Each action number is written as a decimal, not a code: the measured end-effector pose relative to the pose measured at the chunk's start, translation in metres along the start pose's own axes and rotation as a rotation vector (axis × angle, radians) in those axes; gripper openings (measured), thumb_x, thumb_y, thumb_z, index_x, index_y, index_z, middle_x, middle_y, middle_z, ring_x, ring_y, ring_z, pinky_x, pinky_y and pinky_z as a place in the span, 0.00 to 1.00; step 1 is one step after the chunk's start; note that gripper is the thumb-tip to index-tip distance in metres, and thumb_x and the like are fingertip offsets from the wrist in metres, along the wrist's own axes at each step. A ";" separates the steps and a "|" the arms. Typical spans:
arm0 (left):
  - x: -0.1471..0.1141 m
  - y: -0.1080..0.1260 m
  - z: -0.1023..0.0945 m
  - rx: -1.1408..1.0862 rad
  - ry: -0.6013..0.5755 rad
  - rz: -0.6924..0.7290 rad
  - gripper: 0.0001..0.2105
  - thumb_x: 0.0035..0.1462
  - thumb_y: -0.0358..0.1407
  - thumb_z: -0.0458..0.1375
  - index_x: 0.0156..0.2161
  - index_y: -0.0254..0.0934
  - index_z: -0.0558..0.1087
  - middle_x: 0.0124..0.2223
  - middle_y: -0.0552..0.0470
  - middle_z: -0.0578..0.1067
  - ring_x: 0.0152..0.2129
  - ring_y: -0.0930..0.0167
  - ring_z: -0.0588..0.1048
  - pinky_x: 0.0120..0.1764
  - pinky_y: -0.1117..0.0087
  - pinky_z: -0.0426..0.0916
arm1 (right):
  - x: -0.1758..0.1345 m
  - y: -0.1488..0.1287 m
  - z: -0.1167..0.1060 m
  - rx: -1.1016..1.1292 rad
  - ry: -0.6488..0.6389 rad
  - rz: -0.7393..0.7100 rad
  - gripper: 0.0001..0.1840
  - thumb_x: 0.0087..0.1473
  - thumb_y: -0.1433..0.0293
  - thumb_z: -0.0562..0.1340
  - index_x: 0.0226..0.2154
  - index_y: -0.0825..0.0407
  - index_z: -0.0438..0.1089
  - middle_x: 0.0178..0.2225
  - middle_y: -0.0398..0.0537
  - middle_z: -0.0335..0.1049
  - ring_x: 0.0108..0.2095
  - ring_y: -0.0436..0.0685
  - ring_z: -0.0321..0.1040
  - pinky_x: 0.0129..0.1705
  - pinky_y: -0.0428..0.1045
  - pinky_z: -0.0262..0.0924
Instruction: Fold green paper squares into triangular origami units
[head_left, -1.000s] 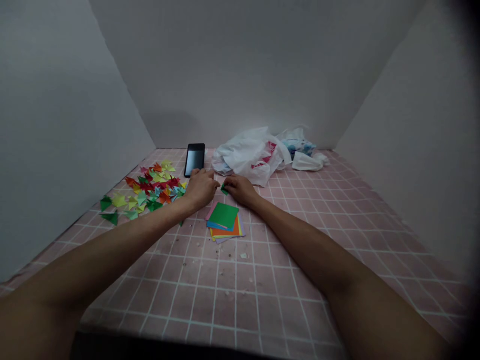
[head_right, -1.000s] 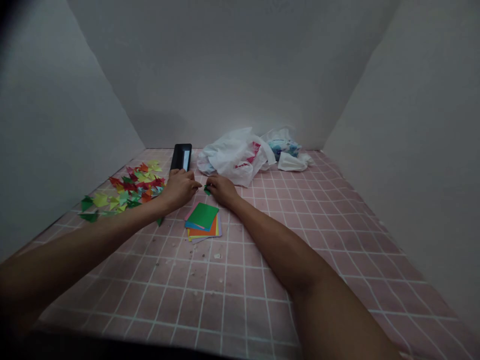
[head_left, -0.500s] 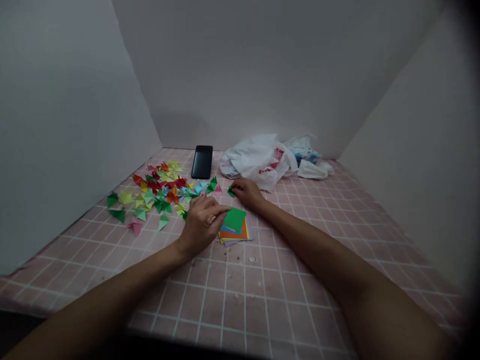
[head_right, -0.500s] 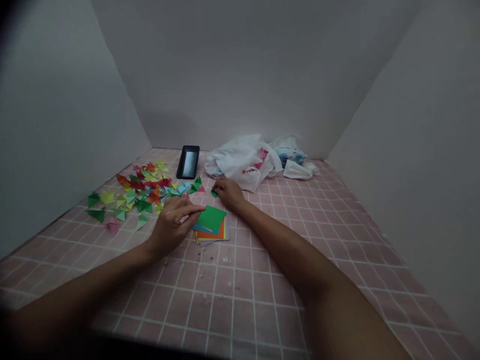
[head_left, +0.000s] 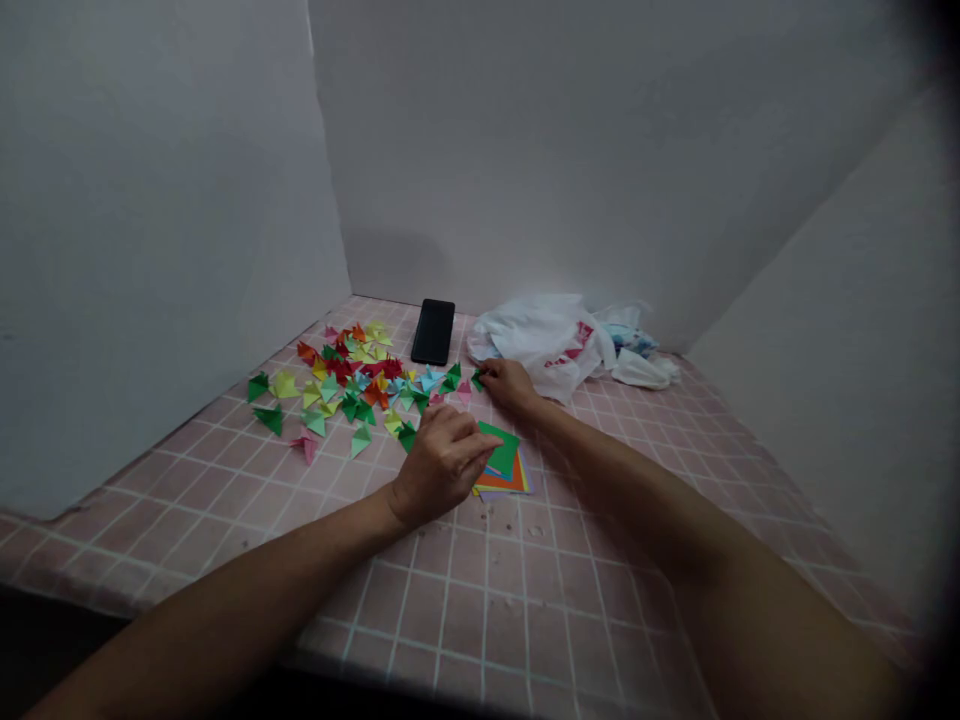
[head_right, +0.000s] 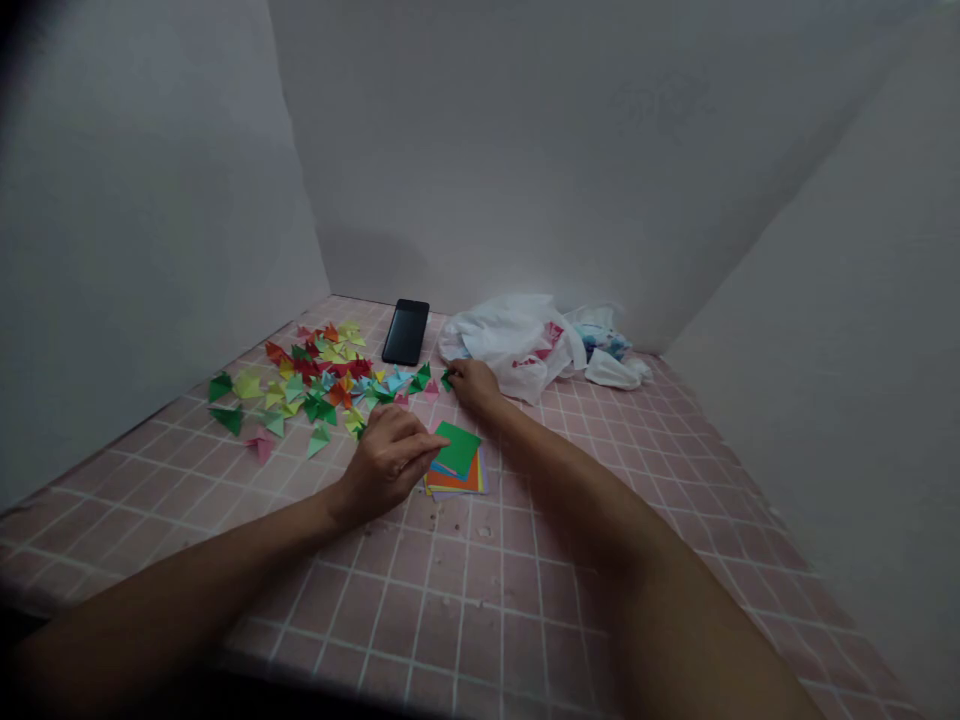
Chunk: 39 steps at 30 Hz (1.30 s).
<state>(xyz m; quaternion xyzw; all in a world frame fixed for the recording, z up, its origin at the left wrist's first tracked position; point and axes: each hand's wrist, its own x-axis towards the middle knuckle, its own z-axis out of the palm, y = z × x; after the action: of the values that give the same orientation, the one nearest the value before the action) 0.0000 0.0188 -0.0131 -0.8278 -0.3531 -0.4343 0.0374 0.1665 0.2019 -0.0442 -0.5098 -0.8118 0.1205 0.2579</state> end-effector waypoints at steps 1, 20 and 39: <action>0.000 -0.002 0.000 -0.001 -0.020 -0.015 0.10 0.66 0.33 0.55 0.40 0.39 0.80 0.31 0.50 0.75 0.33 0.67 0.71 0.45 0.60 0.63 | -0.001 -0.001 -0.002 -0.011 -0.001 0.008 0.10 0.53 0.75 0.61 0.36 0.53 0.78 0.31 0.47 0.79 0.31 0.55 0.70 0.36 0.47 0.58; -0.014 0.011 0.016 -0.005 -0.551 -0.208 0.19 0.61 0.35 0.62 0.56 0.36 0.73 0.57 0.38 0.73 0.54 0.57 0.73 0.57 0.53 0.70 | -0.182 -0.034 -0.048 0.054 -0.125 -0.203 0.22 0.59 0.64 0.66 0.55 0.50 0.72 0.57 0.60 0.70 0.56 0.66 0.68 0.59 0.63 0.62; -0.007 -0.011 0.017 -0.111 -0.578 -0.209 0.21 0.58 0.34 0.66 0.55 0.32 0.72 0.50 0.40 0.78 0.47 0.60 0.76 0.52 0.56 0.71 | -0.186 -0.029 -0.065 0.058 -0.190 -0.220 0.13 0.58 0.68 0.67 0.47 0.50 0.75 0.50 0.58 0.74 0.52 0.66 0.68 0.58 0.65 0.60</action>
<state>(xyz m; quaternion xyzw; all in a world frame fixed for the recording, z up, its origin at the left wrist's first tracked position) 0.0019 0.0294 -0.0318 -0.8770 -0.4081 -0.2009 -0.1547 0.2442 0.0191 -0.0309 -0.3961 -0.8799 0.1627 0.2060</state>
